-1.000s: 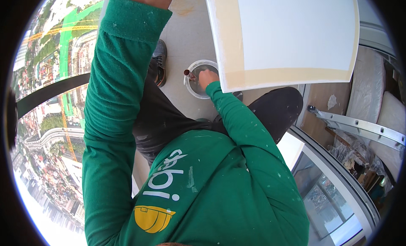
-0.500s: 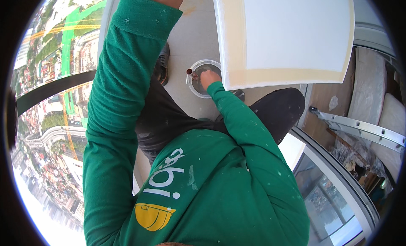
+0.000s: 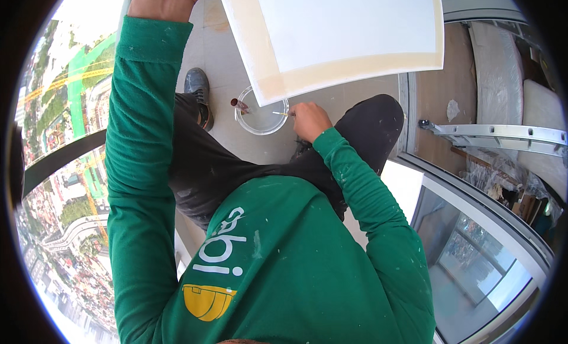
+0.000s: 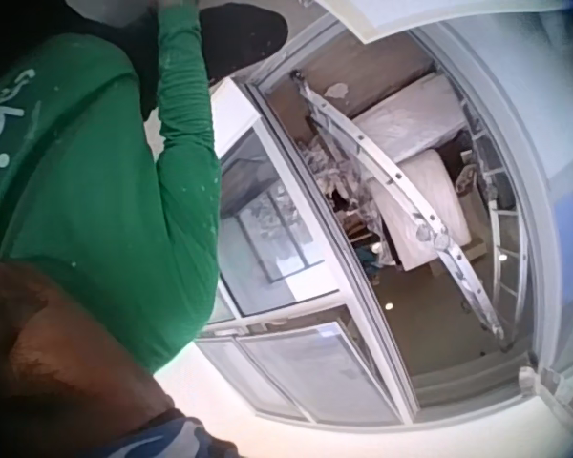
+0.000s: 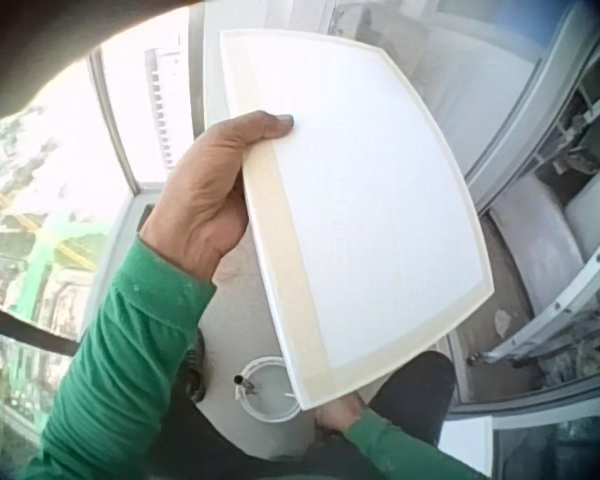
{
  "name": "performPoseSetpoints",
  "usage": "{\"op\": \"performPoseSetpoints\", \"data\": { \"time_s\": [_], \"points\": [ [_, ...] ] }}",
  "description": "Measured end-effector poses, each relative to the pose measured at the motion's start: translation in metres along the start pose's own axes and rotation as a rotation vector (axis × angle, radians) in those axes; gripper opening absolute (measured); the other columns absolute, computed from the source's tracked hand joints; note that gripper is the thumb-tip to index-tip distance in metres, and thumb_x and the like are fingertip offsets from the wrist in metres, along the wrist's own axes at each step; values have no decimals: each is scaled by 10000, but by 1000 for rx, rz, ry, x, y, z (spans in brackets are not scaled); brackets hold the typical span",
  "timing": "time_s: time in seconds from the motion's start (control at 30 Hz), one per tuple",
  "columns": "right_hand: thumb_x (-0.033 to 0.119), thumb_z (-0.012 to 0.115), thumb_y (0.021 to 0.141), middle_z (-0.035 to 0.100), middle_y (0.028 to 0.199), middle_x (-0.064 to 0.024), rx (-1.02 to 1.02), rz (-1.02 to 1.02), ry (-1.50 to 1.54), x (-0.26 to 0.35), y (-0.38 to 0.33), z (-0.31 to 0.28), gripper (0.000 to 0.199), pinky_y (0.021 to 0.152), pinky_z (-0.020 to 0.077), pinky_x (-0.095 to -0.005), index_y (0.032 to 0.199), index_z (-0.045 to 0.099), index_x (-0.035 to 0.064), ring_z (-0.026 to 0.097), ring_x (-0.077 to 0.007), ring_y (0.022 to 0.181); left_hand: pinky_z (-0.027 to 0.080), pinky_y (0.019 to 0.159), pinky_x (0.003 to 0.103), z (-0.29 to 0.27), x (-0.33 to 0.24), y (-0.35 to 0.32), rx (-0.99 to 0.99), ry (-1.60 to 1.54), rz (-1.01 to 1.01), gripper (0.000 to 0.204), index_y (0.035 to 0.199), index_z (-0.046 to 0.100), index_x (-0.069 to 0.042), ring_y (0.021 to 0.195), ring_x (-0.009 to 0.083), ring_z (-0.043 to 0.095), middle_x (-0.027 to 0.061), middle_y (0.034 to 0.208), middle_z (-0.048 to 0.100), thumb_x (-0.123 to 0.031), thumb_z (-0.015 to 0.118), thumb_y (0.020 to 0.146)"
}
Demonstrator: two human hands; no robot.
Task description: The person applies white paint to the edges and outer surface of a rectangular panel using a paintbrush. They dip the brush into a small bucket of paint and hold the panel with one hand while painting.
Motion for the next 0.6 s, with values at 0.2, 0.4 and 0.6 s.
{"op": "performPoseSetpoints", "data": {
  "time_s": [0.2,0.4,0.6],
  "points": [
    [33,634,875,745,971,-244,-37,-31,-88,-6,-12,7,259,877,563,-522,1065,808,61,714,-437,925,622,931,381,-1,7,-1,-48,20,-55,511,1305,510,146,1036,311,709,256,1138,657,-110,728,920],
    [0,617,812,738,961,-259,-56,-60,-172,2,-20,-4,304,854,564,-531,1051,801,37,711,-439,928,620,931,376,3,9,1,2,24,-71,548,1328,479,158,1043,320,706,265,1155,643,-105,729,918],
    [-3,650,798,735,885,-251,8,-17,-187,7,-19,-4,161,815,592,-534,914,760,17,724,-445,885,609,948,376,10,17,11,-56,29,-78,596,1349,449,164,1097,319,687,271,1195,620,-117,745,915]
  ]
}}
Point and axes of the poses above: each hand's wrist, its own y-axis towards the middle knuckle, its own z-axis out of the palm, x = y × z, the point moved 6 cm from there along y, towards the middle knuckle
